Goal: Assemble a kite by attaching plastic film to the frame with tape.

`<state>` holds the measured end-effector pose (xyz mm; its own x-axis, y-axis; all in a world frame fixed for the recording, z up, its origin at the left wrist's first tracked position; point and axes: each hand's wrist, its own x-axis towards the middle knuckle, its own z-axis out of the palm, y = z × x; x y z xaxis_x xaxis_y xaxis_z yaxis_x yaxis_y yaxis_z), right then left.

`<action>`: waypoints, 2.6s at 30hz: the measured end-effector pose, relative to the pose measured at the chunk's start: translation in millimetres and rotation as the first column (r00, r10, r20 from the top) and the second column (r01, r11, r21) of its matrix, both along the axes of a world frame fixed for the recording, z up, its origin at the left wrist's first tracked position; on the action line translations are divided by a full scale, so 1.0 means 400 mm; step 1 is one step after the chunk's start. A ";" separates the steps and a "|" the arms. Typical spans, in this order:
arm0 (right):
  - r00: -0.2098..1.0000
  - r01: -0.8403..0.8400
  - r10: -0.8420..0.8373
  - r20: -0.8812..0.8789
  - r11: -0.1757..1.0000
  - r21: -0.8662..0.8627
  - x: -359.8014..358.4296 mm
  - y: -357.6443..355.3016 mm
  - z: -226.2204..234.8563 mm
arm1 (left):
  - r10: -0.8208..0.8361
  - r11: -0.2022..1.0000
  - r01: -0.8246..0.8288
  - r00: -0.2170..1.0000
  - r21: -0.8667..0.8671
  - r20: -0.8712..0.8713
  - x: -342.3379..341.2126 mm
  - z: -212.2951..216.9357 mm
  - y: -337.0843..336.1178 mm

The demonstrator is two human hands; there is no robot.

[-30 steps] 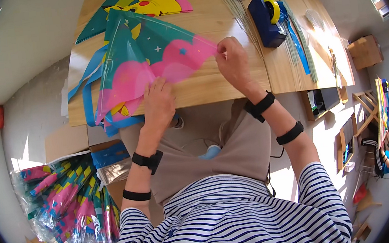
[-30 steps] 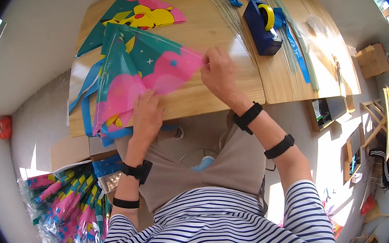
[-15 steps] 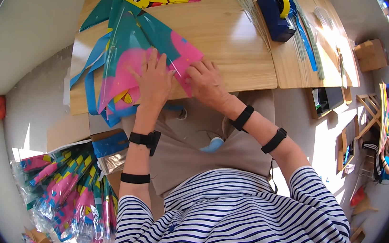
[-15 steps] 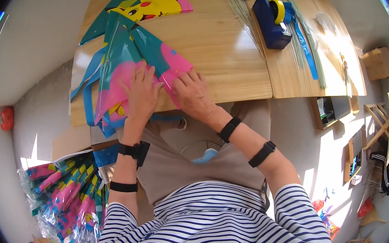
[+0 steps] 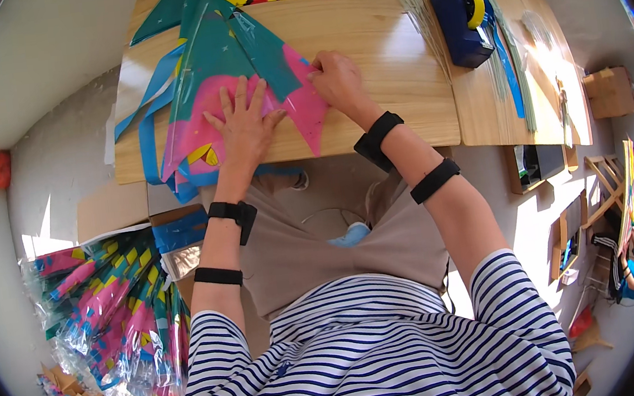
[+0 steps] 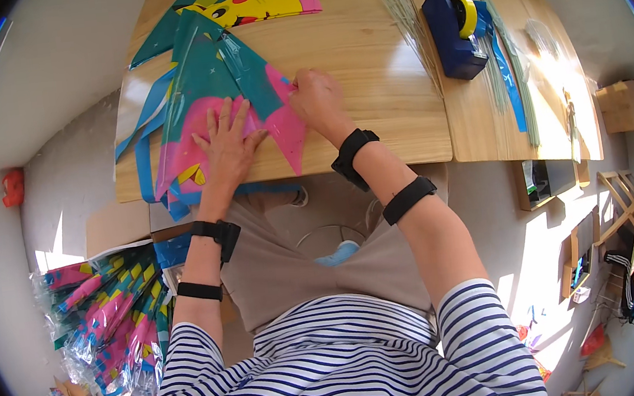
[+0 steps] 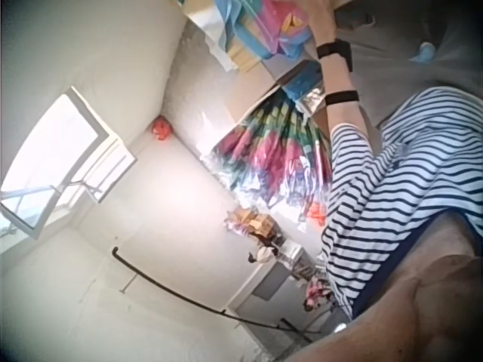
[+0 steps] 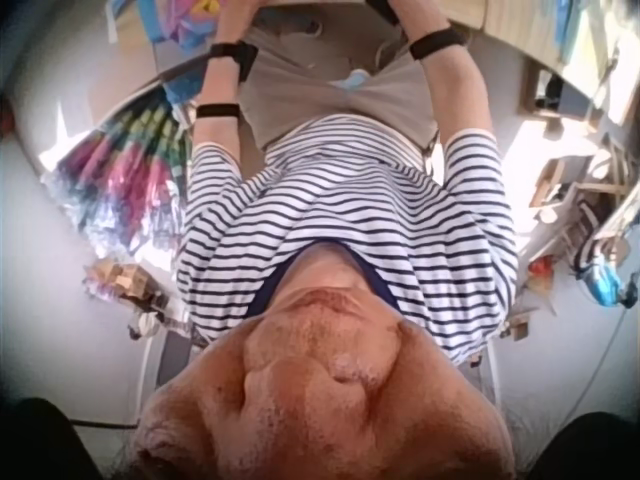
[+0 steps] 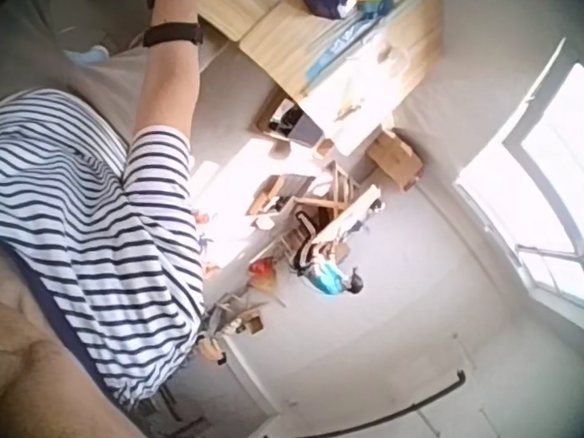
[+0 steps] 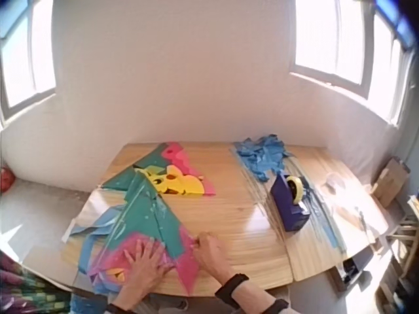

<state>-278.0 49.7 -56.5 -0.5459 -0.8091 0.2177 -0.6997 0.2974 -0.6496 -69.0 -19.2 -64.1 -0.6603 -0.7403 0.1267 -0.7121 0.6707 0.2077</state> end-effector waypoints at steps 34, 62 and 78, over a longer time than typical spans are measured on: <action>0.889 0.336 -0.251 -0.383 0.926 0.171 -0.510 0.036 0.097 | -0.318 0.947 0.318 0.925 -0.033 -0.209 -0.073 0.002 0.101; 0.767 0.456 -0.360 -0.531 0.888 0.056 -0.985 -0.274 0.054 | -0.302 0.949 0.310 0.944 0.049 -0.135 -0.087 0.036 0.094; 0.798 0.561 -0.528 -0.292 0.827 0.036 -1.013 -0.276 0.113 | -0.303 0.949 0.313 0.941 0.048 -0.149 -0.085 0.038 0.094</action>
<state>-683.3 -60.9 -11.5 -0.8404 -0.4231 0.3387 -0.5361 0.7402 -0.4057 -102.9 18.6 -48.7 -0.8372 -0.5137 0.1877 -0.4340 0.8328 0.3437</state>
